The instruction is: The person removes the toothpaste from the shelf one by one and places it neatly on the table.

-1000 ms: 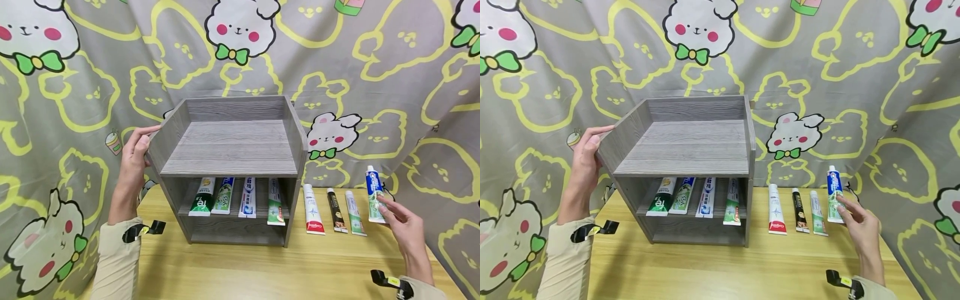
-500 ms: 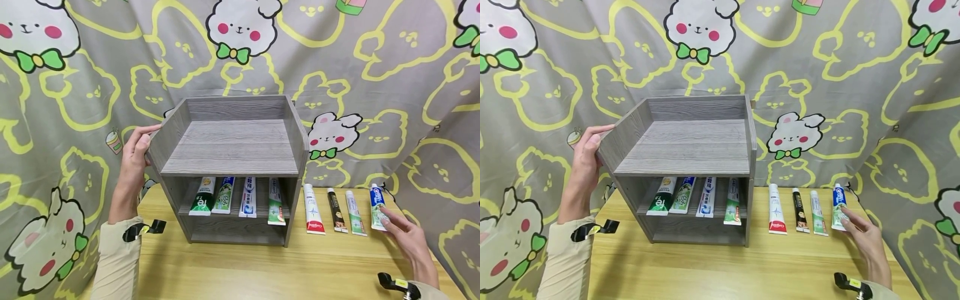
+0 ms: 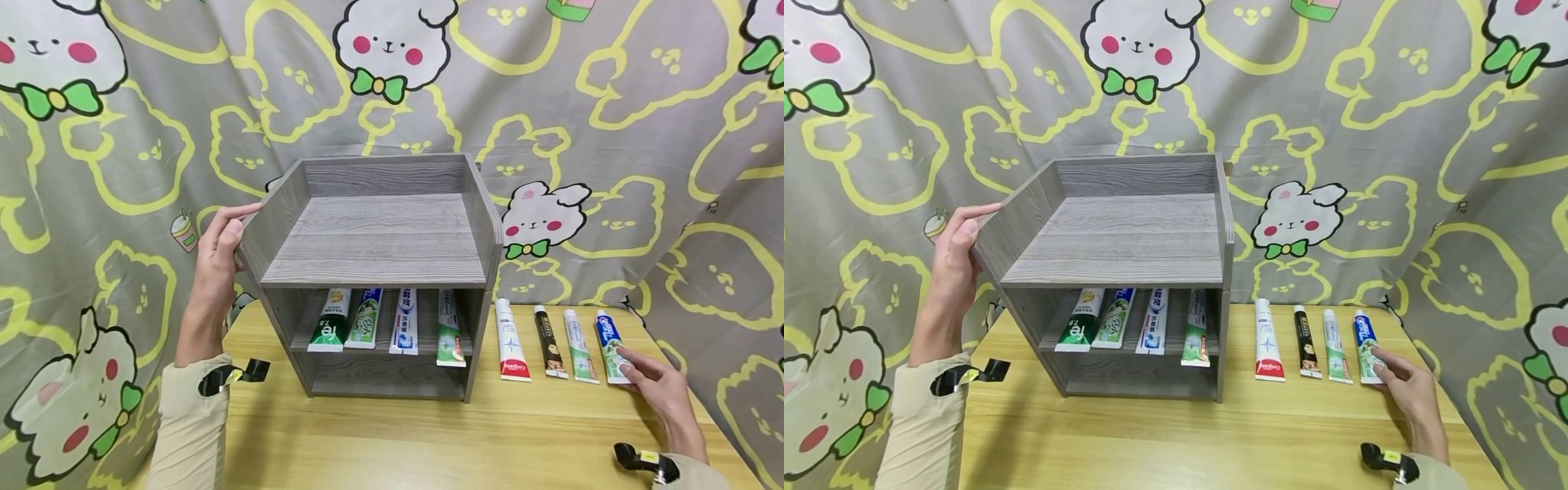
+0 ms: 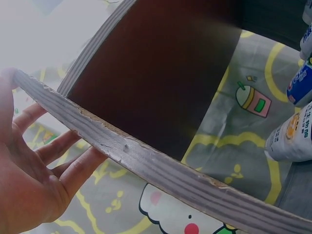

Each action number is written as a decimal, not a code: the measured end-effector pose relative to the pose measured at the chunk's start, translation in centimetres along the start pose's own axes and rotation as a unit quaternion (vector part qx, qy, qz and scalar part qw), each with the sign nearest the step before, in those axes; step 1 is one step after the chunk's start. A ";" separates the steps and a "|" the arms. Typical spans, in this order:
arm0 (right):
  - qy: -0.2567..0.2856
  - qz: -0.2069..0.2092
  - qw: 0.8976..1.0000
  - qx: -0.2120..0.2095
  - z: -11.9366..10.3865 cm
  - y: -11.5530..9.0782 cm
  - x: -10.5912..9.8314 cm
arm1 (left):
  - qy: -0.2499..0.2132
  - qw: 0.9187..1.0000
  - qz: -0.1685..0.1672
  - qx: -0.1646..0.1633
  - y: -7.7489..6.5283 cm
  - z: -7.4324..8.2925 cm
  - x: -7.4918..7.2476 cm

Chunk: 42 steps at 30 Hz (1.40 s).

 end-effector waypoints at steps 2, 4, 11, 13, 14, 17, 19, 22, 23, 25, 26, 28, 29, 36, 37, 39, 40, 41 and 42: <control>-0.036 0.003 0.999 -0.010 0.0 0.1 0.0 | -0.002 1.000 -0.002 0.001 0.0 0.0 0.0; -0.078 0.009 0.997 -0.014 0.0 0.2 0.0 | -0.004 1.000 -0.004 0.001 0.0 0.0 0.1; -0.212 0.004 0.977 -0.007 -0.2 0.5 -0.2 | -0.008 1.000 -0.003 0.001 0.0 0.0 0.1; -0.235 0.001 0.972 -0.026 -0.4 0.6 -0.2 | -0.011 1.000 -0.002 -0.001 0.0 0.0 0.0; -0.243 0.001 0.969 -0.036 -0.5 0.5 -0.2 | -0.012 1.000 -0.001 -0.002 0.0 0.0 0.0; -0.269 0.005 0.961 -0.057 -0.7 0.5 -0.3 | -0.015 1.000 -0.002 -0.002 0.0 0.1 -0.1; -0.277 0.007 0.959 -0.063 -0.8 0.5 -0.3 | -0.016 1.000 -0.003 -0.001 0.0 0.1 -0.1; -0.280 0.010 0.958 -0.053 -1.2 0.4 -0.2 | -0.015 1.000 -0.006 0.001 0.0 0.1 -0.1; -0.275 0.010 0.960 -0.046 -1.5 0.3 -0.2 | -0.013 1.000 -0.006 0.002 0.1 0.1 0.0; -0.267 0.010 0.963 -0.044 -2.0 0.1 -0.1 | -0.006 1.000 -0.006 0.002 0.1 0.1 0.0; -0.261 0.008 0.964 -0.046 -2.5 -0.1 -0.1 | -0.003 1.000 -0.006 0.002 0.0 0.0 0.0; -0.247 0.005 0.967 -0.066 -3.4 -0.6 0.2 | 0.001 1.000 -0.005 0.003 0.0 0.0 0.0; -0.240 0.003 0.967 -0.081 -4.0 -0.8 0.4 | 0.002 1.000 -0.006 0.003 0.1 0.0 0.0; -0.204 0.005 0.961 -0.187 -9.3 -2.9 2.8 | -0.003 1.000 -0.002 0.005 0.1 0.0 -0.1; -0.199 0.005 0.958 -0.205 -10.1 -3.2 3.2 | -0.004 1.000 -0.002 0.005 0.1 0.0 -0.1; -0.188 -0.006 0.953 -0.236 -11.8 -3.9 4.2 | -0.006 1.000 -0.003 0.005 0.1 0.0 -0.1; -0.180 -0.014 0.951 -0.251 -12.6 -4.2 4.8 | -0.008 1.000 -0.004 0.005 0.1 0.0 -0.1; -0.172 -0.021 0.950 -0.260 -13.5 -4.6 5.4 | -0.009 1.000 -0.005 0.006 0.1 -0.1 -0.1; -0.169 -0.029 0.947 -0.270 -14.3 -5.1 6.0 | -0.011 1.000 -0.005 0.006 0.1 -0.1 -0.1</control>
Point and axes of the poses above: each hand's wrist, its own y-axis towards the middle knuckle, its own x-axis out of the palm, z = x × y, the point moved 5 cm from there along y, towards the middle knuckle, and after that the axes turned 7 degrees about -x, right-handed, at the moved point
